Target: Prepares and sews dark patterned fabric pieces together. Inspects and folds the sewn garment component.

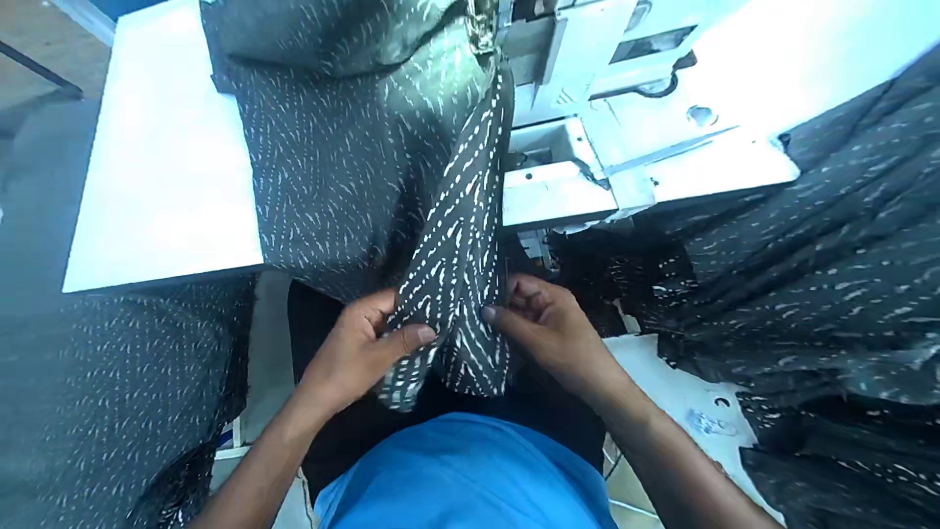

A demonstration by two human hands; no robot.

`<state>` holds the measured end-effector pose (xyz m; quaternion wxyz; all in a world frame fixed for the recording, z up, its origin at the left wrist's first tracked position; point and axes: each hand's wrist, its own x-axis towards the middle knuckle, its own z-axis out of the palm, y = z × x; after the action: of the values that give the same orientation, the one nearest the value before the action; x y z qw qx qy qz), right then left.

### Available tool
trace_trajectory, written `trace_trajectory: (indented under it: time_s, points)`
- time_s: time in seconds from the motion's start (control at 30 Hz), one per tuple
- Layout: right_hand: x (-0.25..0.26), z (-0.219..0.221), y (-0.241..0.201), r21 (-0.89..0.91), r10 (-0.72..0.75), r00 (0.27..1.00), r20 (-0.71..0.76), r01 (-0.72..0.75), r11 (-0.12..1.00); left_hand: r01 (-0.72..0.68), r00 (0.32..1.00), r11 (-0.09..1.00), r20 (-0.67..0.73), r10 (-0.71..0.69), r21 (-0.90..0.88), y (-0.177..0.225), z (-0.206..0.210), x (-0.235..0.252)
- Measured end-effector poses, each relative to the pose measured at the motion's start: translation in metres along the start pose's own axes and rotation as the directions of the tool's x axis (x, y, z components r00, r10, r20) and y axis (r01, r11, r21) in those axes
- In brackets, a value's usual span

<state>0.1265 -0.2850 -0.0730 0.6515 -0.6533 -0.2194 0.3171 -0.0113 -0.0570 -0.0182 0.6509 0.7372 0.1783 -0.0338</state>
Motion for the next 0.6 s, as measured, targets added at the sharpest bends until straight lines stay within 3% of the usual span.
trace_trajectory:
  time_s: [0.07,0.17,0.27,0.37,0.43,0.5,0.53,0.6]
  points:
    - [-0.015,0.004,0.006,-0.322,-0.115,0.989,-0.094,0.079,0.944,-0.038,0.999,0.988,-0.014,0.041,0.149,-0.003,-0.015,-0.016]
    - [-0.044,0.012,-0.02,-0.509,-0.335,0.937,-0.097,0.243,0.826,-0.113,0.973,0.976,-0.177,0.146,0.187,0.006,-0.059,-0.041]
    - [-0.037,0.044,-0.065,-0.503,-0.521,0.829,0.203,0.545,0.671,-0.236,0.903,0.97,-0.358,0.238,0.049,0.015,-0.091,-0.062]
    - [0.009,0.084,-0.095,-0.401,-0.652,0.584,0.484,0.81,0.428,-0.503,0.744,0.854,-0.57,0.348,-0.135,0.027,-0.091,-0.06]
    - [0.036,0.104,-0.108,-0.41,-0.676,0.442,0.589,0.885,0.222,-0.579,0.656,0.808,-0.648,0.386,-0.106,0.027,-0.085,-0.059]
    - [0.054,0.119,-0.123,-0.438,-0.703,0.332,0.628,0.899,0.033,-0.584,0.616,0.808,-0.688,0.383,-0.074,0.025,-0.081,-0.059]
    - [0.059,0.126,-0.13,-0.471,-0.716,0.31,0.625,0.882,-0.03,-0.579,0.61,0.811,-0.702,0.367,-0.079,0.024,-0.079,-0.06]
    - [0.061,0.14,-0.145,-0.531,-0.724,0.335,0.603,0.846,-0.05,-0.588,0.604,0.797,-0.729,0.321,-0.137,0.023,-0.076,-0.061]
